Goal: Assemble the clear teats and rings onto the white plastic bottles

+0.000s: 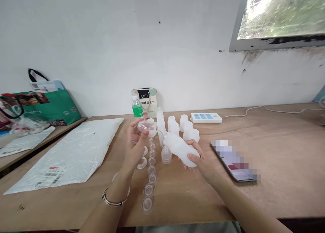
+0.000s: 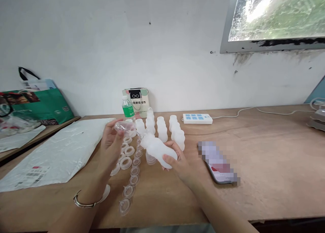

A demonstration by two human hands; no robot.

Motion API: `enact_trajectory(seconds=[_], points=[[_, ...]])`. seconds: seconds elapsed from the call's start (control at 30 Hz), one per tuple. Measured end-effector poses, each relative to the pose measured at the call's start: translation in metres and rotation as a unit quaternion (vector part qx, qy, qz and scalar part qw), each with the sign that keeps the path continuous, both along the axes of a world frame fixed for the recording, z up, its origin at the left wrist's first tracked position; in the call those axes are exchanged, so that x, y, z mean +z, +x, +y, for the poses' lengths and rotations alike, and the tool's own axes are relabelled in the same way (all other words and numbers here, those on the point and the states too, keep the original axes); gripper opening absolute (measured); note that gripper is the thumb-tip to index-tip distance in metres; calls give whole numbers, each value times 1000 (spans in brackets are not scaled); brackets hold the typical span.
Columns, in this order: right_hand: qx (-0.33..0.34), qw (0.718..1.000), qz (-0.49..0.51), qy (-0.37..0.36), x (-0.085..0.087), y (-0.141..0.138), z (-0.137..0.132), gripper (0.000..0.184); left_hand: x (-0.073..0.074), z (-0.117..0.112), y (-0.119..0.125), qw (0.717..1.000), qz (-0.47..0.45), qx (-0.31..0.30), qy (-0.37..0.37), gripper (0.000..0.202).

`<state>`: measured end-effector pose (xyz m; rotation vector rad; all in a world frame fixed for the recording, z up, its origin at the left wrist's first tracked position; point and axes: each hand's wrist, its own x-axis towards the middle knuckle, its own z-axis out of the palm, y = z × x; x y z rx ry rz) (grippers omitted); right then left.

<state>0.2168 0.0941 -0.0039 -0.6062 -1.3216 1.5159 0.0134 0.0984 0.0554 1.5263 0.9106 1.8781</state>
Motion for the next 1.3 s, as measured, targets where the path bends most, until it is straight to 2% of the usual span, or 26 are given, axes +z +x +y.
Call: enact_trajectory(seconds=[0.13,0.27,0.47,0.67,0.83,1.03,1.2,1.3], points=[[0,999,-52,7,5,-1,-4,44,-7,-5,10,993,97,-65,-15,40],[-25,998,-64,3,11,-3,-7,48,-12,-5,14,987,106,-118,-29,53],[-32,999,-34,-10,10,-5,-9,50,-18,-5,21,990,72,-122,-16,57],[-41,999,-7,14,-2,-6,-5,39,-25,-1,29,990,81,-110,-12,53],[-42,997,-23,54,-1,-6,-3,38,-26,0,30,989,67,-132,3,53],[-43,997,-35,45,-3,-8,-3,40,-32,-4,27,986,70,-149,-3,51],[-34,997,-28,67,-1,-10,-4,40,-40,-8,31,979,51,-199,4,50],[-22,998,-16,64,1,-9,-6,40,-42,-9,35,977,59,-205,2,50]])
